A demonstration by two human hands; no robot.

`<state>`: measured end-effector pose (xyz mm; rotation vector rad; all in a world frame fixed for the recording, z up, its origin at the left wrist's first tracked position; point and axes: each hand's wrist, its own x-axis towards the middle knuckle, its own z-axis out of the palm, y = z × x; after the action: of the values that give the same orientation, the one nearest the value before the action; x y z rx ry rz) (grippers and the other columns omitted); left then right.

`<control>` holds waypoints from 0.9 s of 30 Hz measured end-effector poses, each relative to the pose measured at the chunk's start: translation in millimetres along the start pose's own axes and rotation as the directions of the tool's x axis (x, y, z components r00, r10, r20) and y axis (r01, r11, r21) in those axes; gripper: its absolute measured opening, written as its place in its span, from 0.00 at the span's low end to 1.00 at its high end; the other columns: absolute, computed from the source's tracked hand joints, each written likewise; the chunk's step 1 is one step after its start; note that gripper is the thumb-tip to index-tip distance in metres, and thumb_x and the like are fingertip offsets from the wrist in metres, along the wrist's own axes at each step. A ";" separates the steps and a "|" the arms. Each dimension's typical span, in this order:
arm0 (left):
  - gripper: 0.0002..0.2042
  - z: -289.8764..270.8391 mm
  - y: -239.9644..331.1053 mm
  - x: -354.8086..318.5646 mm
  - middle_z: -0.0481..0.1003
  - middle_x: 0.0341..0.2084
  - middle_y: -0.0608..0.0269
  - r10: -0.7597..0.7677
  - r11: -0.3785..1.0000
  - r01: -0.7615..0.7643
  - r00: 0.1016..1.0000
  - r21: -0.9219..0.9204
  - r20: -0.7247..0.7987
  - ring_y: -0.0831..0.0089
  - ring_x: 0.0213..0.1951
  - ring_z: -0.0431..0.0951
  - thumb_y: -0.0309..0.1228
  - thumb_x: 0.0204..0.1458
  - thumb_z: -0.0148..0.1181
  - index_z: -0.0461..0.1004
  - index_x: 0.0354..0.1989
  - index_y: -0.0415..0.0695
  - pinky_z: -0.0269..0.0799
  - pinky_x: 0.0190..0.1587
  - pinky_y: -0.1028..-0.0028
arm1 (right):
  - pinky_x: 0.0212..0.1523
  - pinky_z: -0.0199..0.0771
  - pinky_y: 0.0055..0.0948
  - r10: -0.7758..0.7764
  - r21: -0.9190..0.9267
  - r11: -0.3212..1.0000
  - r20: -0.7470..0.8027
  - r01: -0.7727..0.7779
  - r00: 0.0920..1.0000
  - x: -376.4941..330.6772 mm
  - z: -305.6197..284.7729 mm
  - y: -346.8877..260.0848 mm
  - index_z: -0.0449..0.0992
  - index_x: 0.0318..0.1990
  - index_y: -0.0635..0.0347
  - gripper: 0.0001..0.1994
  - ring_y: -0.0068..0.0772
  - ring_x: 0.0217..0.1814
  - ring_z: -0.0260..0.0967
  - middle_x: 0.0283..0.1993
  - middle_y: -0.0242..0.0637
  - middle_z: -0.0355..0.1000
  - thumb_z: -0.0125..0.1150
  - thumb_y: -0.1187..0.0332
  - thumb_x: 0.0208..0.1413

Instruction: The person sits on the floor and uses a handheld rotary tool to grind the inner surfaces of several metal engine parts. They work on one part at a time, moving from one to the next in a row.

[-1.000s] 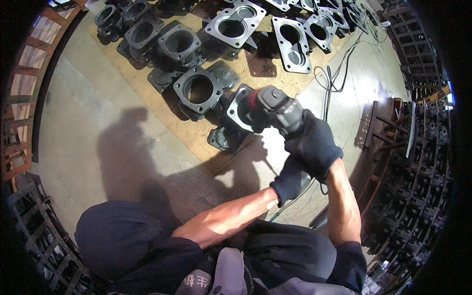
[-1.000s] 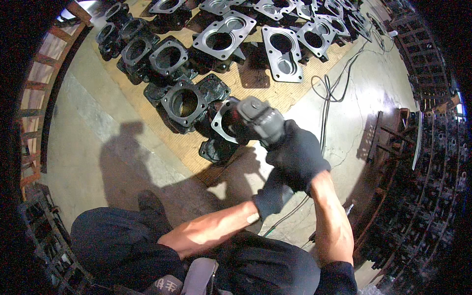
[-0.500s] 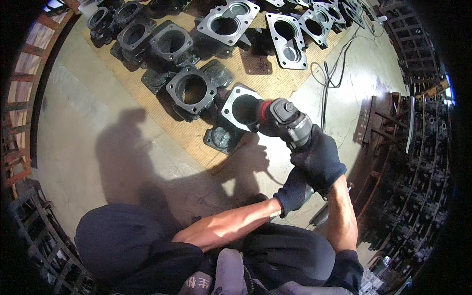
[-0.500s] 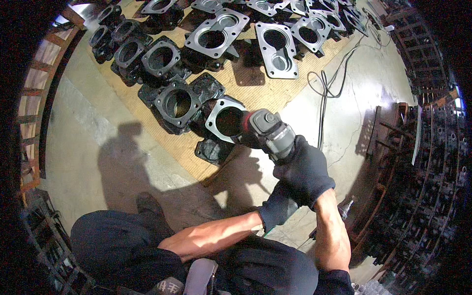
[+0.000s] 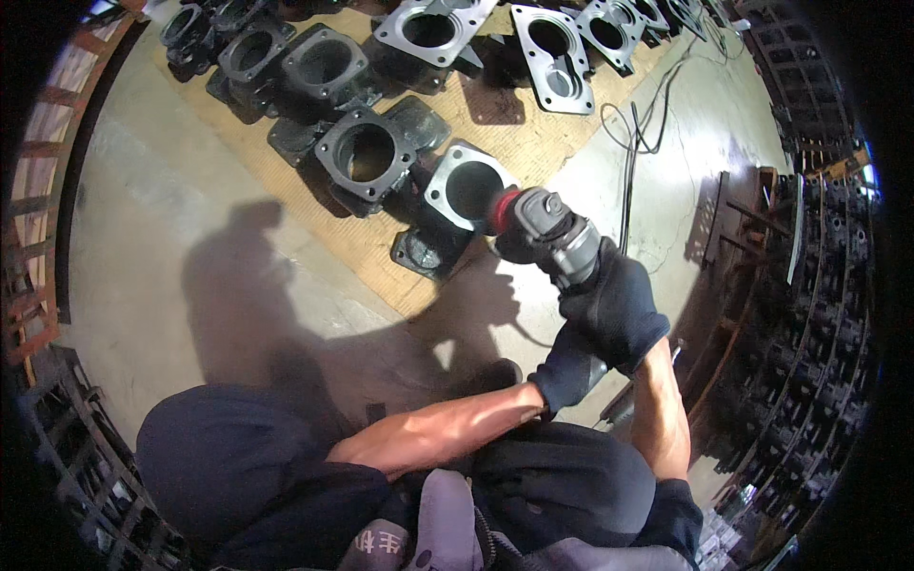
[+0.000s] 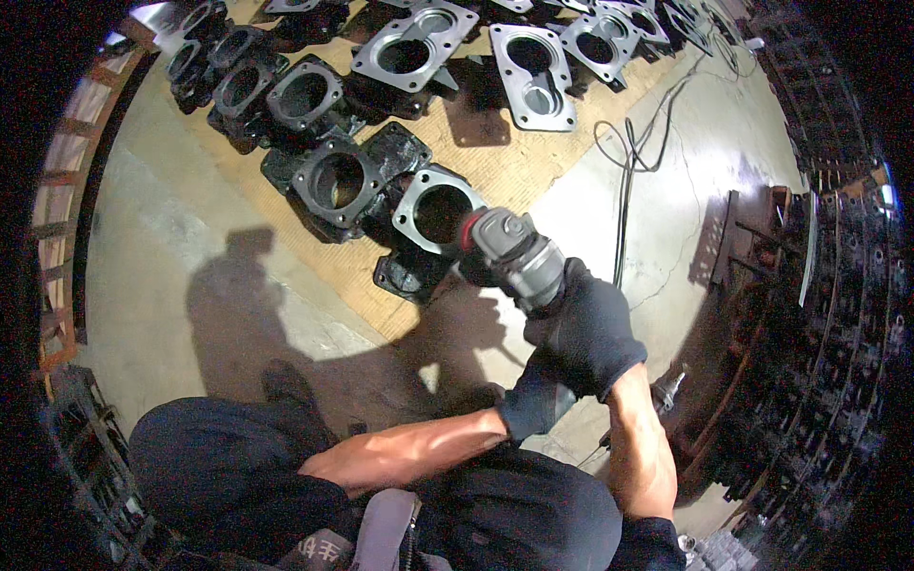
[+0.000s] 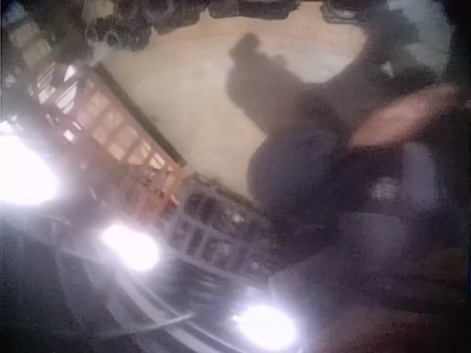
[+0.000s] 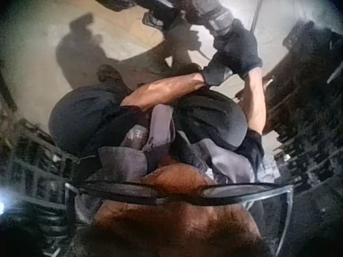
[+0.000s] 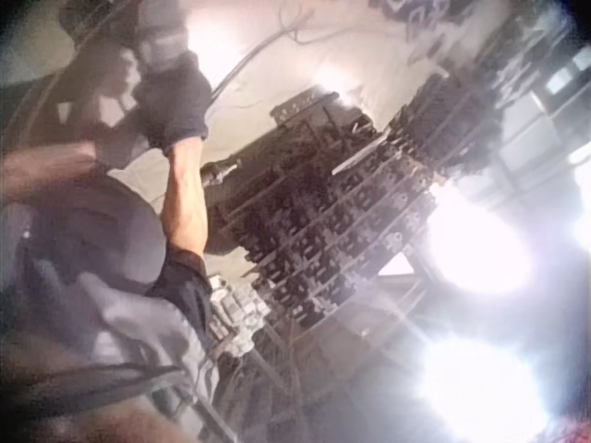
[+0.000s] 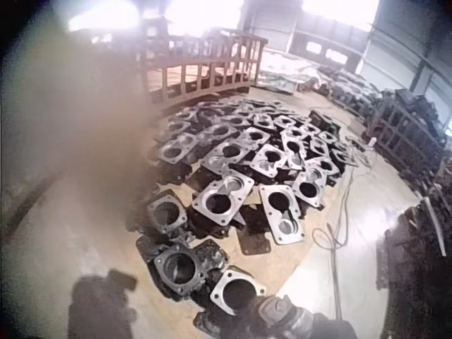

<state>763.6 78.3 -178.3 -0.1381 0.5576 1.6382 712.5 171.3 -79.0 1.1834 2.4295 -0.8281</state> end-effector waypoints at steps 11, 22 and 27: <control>0.18 -25.6 -28.9 -11.0 0.70 0.55 0.60 0.193 0.966 -0.207 0.976 0.158 0.098 0.72 0.57 0.69 0.20 0.58 0.55 0.66 0.58 0.37 0.67 0.60 0.70 | 0.42 0.78 0.43 0.017 -0.057 0.998 0.030 -0.015 0.999 -9.9 13.5 -0.7 0.72 0.44 0.63 0.26 0.58 0.40 0.77 0.35 0.55 0.78 0.70 0.59 0.37; 0.21 -13.3 3.7 -36.7 0.63 0.61 0.57 -0.025 0.986 0.020 0.999 0.165 0.023 0.69 0.64 0.63 0.29 0.67 0.42 0.53 0.67 0.38 0.59 0.67 0.69 | 0.43 0.78 0.43 -0.030 0.084 0.996 0.065 0.025 0.997 -24.2 27.6 2.3 0.73 0.46 0.62 0.26 0.58 0.41 0.77 0.34 0.54 0.78 0.70 0.60 0.37; 0.20 -39.3 -28.2 -14.3 0.65 0.60 0.56 0.116 0.946 -0.147 0.986 0.290 0.121 0.67 0.62 0.65 0.25 0.64 0.46 0.57 0.64 0.38 0.61 0.66 0.67 | 0.42 0.78 0.42 -0.076 0.076 0.994 0.020 0.075 0.997 -8.3 24.1 8.7 0.74 0.44 0.62 0.25 0.57 0.41 0.77 0.35 0.55 0.78 0.69 0.60 0.37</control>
<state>783.9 49.8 -214.6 0.2098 0.7407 1.6592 725.1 155.5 -96.8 1.1073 2.4574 -0.9578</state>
